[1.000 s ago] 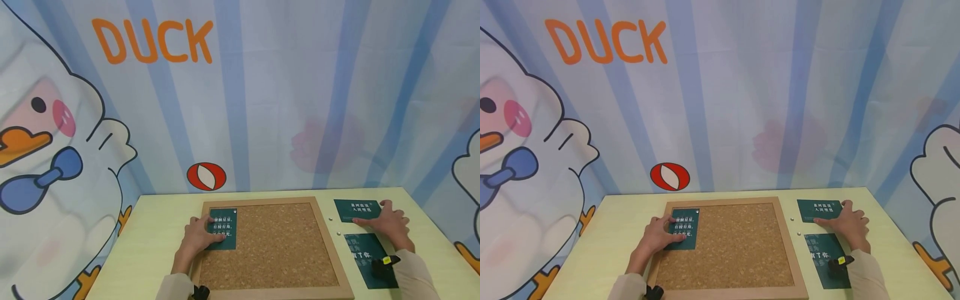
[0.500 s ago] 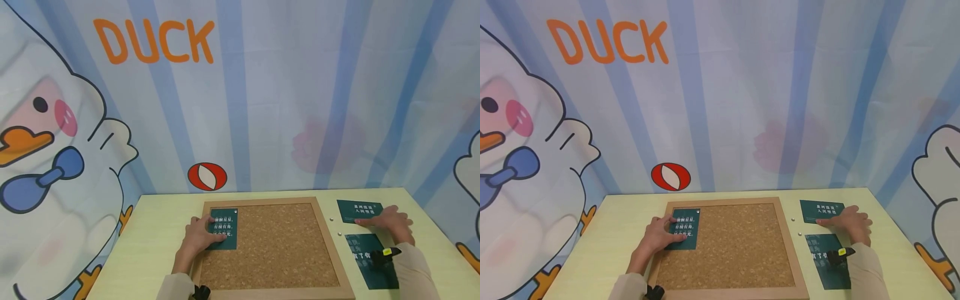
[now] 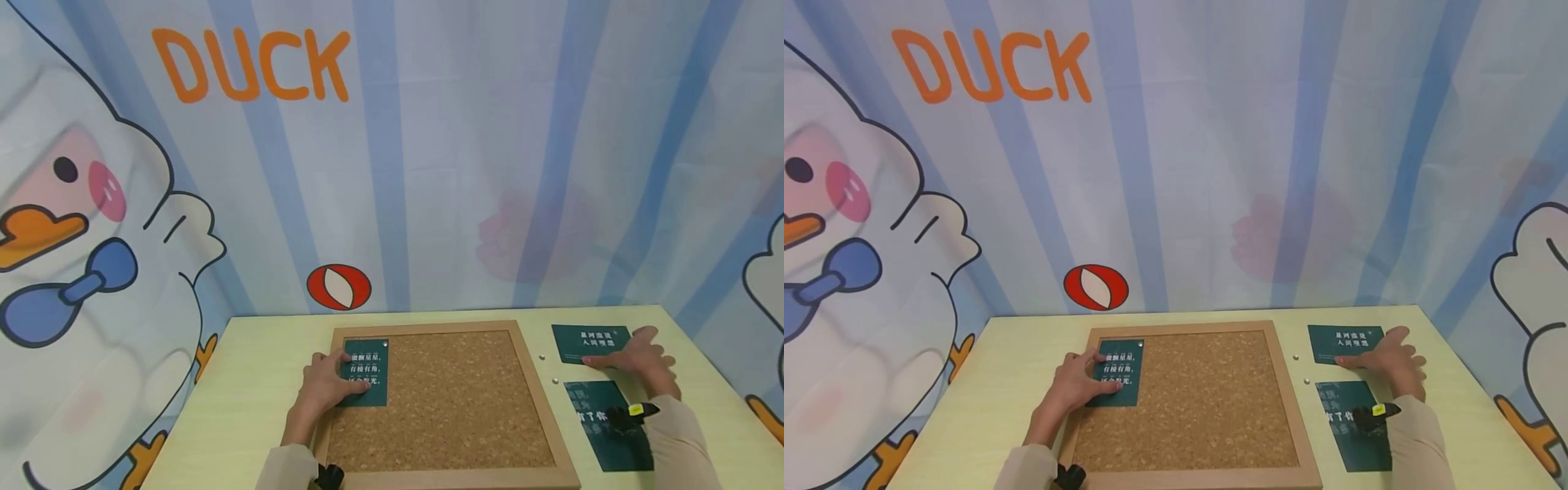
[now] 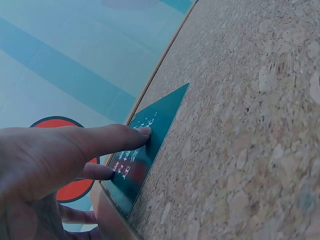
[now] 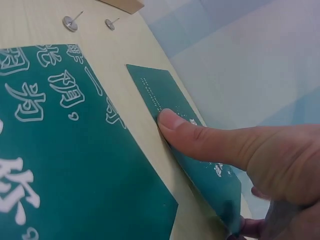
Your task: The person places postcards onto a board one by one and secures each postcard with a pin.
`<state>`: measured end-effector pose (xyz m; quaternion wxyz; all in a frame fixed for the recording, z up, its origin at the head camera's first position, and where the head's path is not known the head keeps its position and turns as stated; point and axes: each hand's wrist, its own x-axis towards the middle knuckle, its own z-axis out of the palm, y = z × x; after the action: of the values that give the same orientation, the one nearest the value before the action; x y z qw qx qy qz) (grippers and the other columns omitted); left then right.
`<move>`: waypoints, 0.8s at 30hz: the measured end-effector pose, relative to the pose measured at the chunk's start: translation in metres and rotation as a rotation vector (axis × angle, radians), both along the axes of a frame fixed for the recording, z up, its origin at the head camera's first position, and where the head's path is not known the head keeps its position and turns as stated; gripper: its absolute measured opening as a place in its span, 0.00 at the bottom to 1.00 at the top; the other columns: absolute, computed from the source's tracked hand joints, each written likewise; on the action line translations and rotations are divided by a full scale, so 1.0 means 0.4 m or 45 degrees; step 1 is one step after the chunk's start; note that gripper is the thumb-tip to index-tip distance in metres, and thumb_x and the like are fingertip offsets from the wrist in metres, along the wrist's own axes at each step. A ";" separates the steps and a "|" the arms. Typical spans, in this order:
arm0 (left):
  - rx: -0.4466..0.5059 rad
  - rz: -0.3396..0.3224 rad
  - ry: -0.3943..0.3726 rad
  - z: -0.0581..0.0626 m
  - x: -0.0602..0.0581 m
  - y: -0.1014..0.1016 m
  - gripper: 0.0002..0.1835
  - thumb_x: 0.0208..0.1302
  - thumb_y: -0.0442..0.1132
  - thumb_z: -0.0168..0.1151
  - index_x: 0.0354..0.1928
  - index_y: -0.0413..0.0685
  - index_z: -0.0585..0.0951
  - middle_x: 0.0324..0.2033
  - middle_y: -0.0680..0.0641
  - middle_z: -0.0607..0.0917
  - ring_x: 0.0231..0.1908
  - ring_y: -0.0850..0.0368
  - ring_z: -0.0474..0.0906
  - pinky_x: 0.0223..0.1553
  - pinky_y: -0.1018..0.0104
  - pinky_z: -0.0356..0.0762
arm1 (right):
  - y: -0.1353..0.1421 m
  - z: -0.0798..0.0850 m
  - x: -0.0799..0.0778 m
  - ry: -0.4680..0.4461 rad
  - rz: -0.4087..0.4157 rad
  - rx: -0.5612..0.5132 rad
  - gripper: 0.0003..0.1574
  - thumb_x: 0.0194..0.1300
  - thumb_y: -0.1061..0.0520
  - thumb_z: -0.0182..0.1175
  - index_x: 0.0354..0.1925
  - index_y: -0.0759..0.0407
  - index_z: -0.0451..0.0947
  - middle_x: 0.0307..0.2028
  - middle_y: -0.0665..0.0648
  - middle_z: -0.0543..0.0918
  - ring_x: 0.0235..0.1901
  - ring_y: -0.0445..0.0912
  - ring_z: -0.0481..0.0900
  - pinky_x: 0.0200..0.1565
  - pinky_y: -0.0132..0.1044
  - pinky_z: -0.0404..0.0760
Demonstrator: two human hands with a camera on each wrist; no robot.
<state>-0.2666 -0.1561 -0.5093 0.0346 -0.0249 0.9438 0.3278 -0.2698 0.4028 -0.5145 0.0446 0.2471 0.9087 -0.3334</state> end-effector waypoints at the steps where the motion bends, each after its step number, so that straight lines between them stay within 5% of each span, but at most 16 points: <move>1: 0.002 0.000 0.000 0.000 0.000 0.000 0.38 0.50 0.53 0.84 0.61 0.46 0.80 0.55 0.33 0.72 0.53 0.34 0.68 0.50 0.32 0.78 | 0.000 -0.001 -0.001 0.015 -0.002 -0.002 0.88 0.46 0.38 0.83 0.72 0.76 0.29 0.59 0.91 0.51 0.57 0.84 0.51 0.55 0.79 0.61; 12: 0.007 0.009 -0.003 -0.002 -0.004 0.002 0.37 0.51 0.52 0.84 0.61 0.47 0.80 0.56 0.33 0.72 0.54 0.34 0.68 0.52 0.32 0.77 | 0.009 0.011 0.005 0.168 0.036 -0.096 0.82 0.53 0.42 0.81 0.73 0.71 0.29 0.61 0.92 0.50 0.56 0.80 0.59 0.57 0.75 0.66; 24: 0.003 0.006 0.002 0.000 -0.001 0.000 0.37 0.51 0.52 0.83 0.62 0.47 0.79 0.57 0.32 0.72 0.55 0.33 0.67 0.52 0.32 0.77 | -0.073 0.113 0.006 0.394 0.179 -0.262 0.79 0.61 0.42 0.77 0.74 0.69 0.25 0.65 0.89 0.52 0.61 0.77 0.59 0.59 0.72 0.64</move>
<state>-0.2670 -0.1561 -0.5094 0.0333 -0.0268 0.9434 0.3288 -0.2673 0.3738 -0.4693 -0.0476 0.1230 0.8809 -0.4546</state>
